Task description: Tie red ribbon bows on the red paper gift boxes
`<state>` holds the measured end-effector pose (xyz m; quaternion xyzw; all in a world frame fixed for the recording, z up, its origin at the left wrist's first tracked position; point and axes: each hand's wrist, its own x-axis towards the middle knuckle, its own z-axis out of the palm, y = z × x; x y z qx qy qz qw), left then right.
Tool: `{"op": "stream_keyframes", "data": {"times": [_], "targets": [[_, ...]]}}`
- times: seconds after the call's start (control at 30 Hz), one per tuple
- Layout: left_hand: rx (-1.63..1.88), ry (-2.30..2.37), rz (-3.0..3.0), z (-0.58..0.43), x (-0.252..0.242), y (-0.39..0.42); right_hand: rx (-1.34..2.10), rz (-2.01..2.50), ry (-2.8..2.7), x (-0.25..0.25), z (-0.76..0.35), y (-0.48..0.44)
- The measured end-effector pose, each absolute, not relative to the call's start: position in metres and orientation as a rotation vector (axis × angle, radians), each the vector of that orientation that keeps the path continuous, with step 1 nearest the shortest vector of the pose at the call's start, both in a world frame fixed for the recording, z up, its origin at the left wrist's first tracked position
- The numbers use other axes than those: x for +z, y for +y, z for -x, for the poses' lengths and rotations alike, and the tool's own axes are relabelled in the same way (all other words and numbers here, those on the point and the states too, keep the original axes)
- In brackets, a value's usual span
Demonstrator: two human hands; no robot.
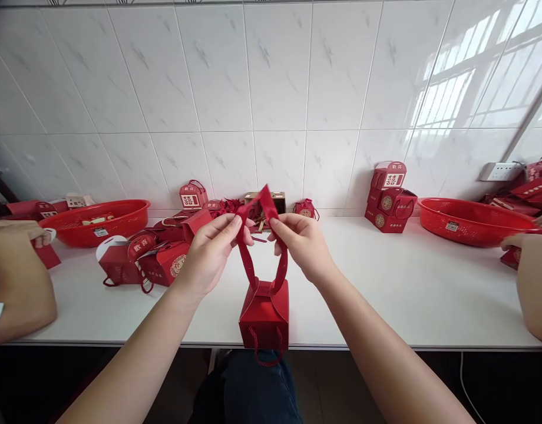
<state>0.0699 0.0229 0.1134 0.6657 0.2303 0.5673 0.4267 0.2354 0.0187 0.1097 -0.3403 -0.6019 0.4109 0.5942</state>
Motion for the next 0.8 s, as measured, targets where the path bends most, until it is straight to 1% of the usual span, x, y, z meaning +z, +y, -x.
{"op": "stream_keyframes", "data": {"times": [0.1, 0.23, 0.43, 0.53, 0.67, 0.73, 0.8], "targets": [[1.325, 0.656, -1.815, -0.068, 0.115, 0.017, 0.992, 0.869, -1.522, 0.111, -0.236, 0.017], [1.257, 0.828, -1.927, -0.067, 0.112, 0.014, 1.076, 0.69, -1.607, 0.106, -0.238, 0.015], [1.213, 0.922, -1.958, -0.063, 0.107, 0.014, 1.068, 0.639, -1.527, 0.094, -0.24, 0.021], [1.128, 0.928, -1.929, -0.059, 0.103, 0.016, 1.033, 0.562, -1.54, 0.087, -0.244, 0.024], [1.026, 0.845, -1.831, -0.056, 0.099, 0.022, 0.846, 0.506, -1.733, 0.084, -0.252, 0.024], [1.035, 0.818, -1.713, -0.055, 0.098, 0.026, 0.612, 0.512, -1.924, 0.086, -0.255, 0.023], [1.063, 0.805, -1.63, -0.054, 0.098, 0.029, 0.291, 0.507, -2.104, 0.088, -0.258, 0.021]]}}
